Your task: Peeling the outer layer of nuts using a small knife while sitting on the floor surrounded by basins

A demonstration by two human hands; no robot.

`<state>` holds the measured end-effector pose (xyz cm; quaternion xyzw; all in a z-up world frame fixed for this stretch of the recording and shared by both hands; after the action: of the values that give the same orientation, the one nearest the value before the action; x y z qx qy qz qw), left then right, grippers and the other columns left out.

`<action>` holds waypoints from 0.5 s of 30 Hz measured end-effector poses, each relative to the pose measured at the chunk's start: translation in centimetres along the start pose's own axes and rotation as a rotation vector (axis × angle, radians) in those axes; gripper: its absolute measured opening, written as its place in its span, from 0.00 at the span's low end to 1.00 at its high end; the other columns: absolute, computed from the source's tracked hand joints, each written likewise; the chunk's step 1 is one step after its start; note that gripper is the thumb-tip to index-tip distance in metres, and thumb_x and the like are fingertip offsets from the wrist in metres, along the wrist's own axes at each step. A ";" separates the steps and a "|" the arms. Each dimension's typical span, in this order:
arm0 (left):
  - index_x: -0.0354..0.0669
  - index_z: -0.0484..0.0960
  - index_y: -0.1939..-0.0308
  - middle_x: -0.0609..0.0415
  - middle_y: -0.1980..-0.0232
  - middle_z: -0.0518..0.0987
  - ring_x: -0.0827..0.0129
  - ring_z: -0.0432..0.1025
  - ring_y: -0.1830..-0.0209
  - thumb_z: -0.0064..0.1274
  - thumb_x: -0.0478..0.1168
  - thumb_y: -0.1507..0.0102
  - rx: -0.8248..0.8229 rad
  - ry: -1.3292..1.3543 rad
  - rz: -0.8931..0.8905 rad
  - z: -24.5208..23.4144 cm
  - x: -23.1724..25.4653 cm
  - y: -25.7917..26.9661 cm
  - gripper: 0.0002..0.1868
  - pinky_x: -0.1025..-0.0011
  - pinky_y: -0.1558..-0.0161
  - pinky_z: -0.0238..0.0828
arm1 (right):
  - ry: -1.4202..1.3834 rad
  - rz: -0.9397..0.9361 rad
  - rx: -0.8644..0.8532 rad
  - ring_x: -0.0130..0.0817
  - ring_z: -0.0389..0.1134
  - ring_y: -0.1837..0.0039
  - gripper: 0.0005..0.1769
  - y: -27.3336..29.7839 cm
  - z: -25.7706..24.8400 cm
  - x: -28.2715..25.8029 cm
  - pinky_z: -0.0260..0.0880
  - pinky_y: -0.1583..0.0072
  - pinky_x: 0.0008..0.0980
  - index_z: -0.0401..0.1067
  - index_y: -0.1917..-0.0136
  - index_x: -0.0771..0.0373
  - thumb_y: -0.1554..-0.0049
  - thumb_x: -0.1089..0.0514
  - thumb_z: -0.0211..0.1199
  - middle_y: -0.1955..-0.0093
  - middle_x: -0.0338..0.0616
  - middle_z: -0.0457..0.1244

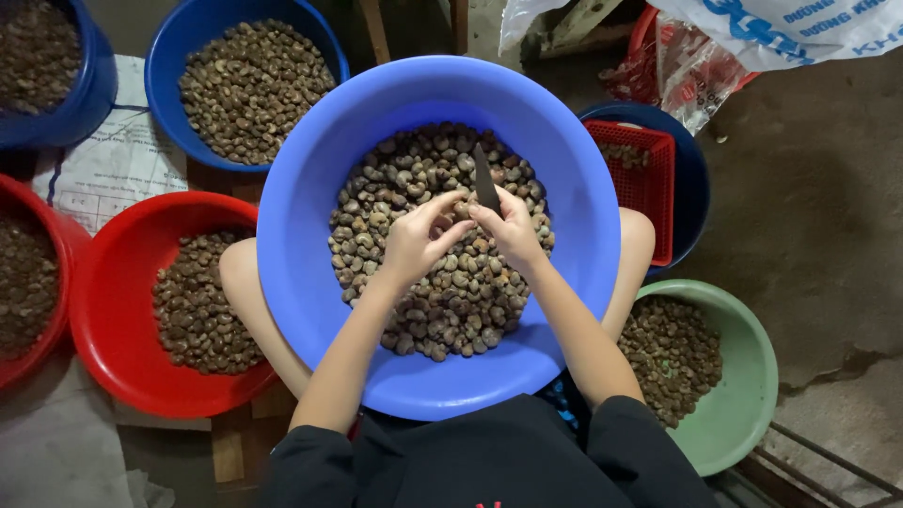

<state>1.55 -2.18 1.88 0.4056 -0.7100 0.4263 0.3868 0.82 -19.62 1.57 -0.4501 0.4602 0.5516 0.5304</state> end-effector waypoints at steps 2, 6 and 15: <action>0.48 0.84 0.43 0.50 0.57 0.85 0.59 0.82 0.61 0.64 0.41 0.36 0.017 0.044 -0.014 -0.1 0.0 -0.3 0.17 0.70 0.65 0.80 | 0.013 -0.021 0.010 0.19 0.54 0.72 0.05 -0.2 0.1 0.1 0.54 0.68 0.18 0.73 0.58 0.62 0.39 0.62 0.66 0.77 0.34 0.54; 0.43 0.86 0.48 0.48 0.59 0.87 0.60 0.83 0.61 0.64 0.37 0.35 0.147 0.129 -0.105 -1.2 0.6 -0.7 0.12 0.71 0.64 0.80 | 0.764 -0.299 0.109 0.44 0.59 0.76 0.17 0.4 -0.2 -0.2 0.57 0.69 0.36 0.73 0.51 0.59 0.30 0.46 0.53 0.79 0.49 0.59; 0.42 0.87 0.50 0.47 0.59 0.87 0.57 0.83 0.60 0.65 0.35 0.36 0.248 -0.033 0.009 -3.5 0.6 -1.5 0.11 0.70 0.63 0.81 | 1.448 -0.773 0.167 0.38 0.65 0.71 0.10 0.3 -1.5 2.4 0.68 0.63 0.35 0.67 0.61 0.47 0.38 0.47 0.61 0.74 0.35 0.60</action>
<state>3.38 0.38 4.02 0.4539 -0.6599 0.5061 0.3201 0.43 -20.64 -1.08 -0.7799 0.5405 -0.1327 0.2865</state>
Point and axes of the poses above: each hand's wrist, its own y-axis away from the middle knuckle, its own z-axis out of the palm, x = y × z, the point moved 3 cm from there along -y, towards the middle knuckle
